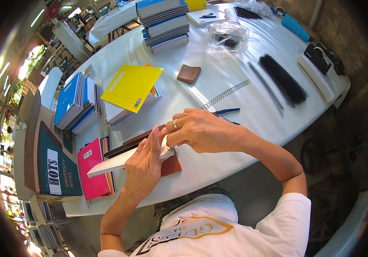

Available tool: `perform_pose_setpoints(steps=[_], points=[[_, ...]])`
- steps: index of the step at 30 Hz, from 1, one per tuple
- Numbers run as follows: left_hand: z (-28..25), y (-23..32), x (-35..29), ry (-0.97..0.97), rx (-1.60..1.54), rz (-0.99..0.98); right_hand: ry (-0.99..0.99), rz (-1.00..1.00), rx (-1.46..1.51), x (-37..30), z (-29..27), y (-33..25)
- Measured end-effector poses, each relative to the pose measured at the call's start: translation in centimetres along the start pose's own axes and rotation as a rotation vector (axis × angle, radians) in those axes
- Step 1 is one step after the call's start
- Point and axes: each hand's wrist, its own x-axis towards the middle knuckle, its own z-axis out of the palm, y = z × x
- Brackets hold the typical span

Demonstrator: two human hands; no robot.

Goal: The person binds notebooks by inserting plastic coils into the pre-punched holes of notebook covers and paper stacks, using pliers to trim and crimp the ends, and then placing the finished notebooks into a cardboard box.

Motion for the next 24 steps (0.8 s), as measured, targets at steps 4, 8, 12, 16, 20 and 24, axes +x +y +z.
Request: perform_pose_setpoints(steps=[4,8,12,16,20,24], points=[[-0.2,0.1,0.1,0.005,-0.013,0.012,-0.089,0.016,0.056,0.3,-0.1,0.2],[-0.5,-0.2,0.4,-0.005,-0.041,-0.012,-0.107,0.018,0.096,0.9,-0.5,0.8],[-1.9,-1.0,2.0,-0.065,-0.126,-0.086,-0.104,0.099,0.219,1.7,-1.6,0.6],[-2.1,-1.7,2.9,-0.113,-0.153,-0.141,-0.114,0.101,0.222,2.3,-2.5,1.5],[-2.4,-2.4,3.7,-0.196,-0.181,-0.249,-0.060,0.110,0.176,2.8,-2.6,1.9],[-2.7,-2.5,4.3,-0.323,-0.156,-0.348,0.024,0.104,0.272,2.5,-1.8,2.6]])
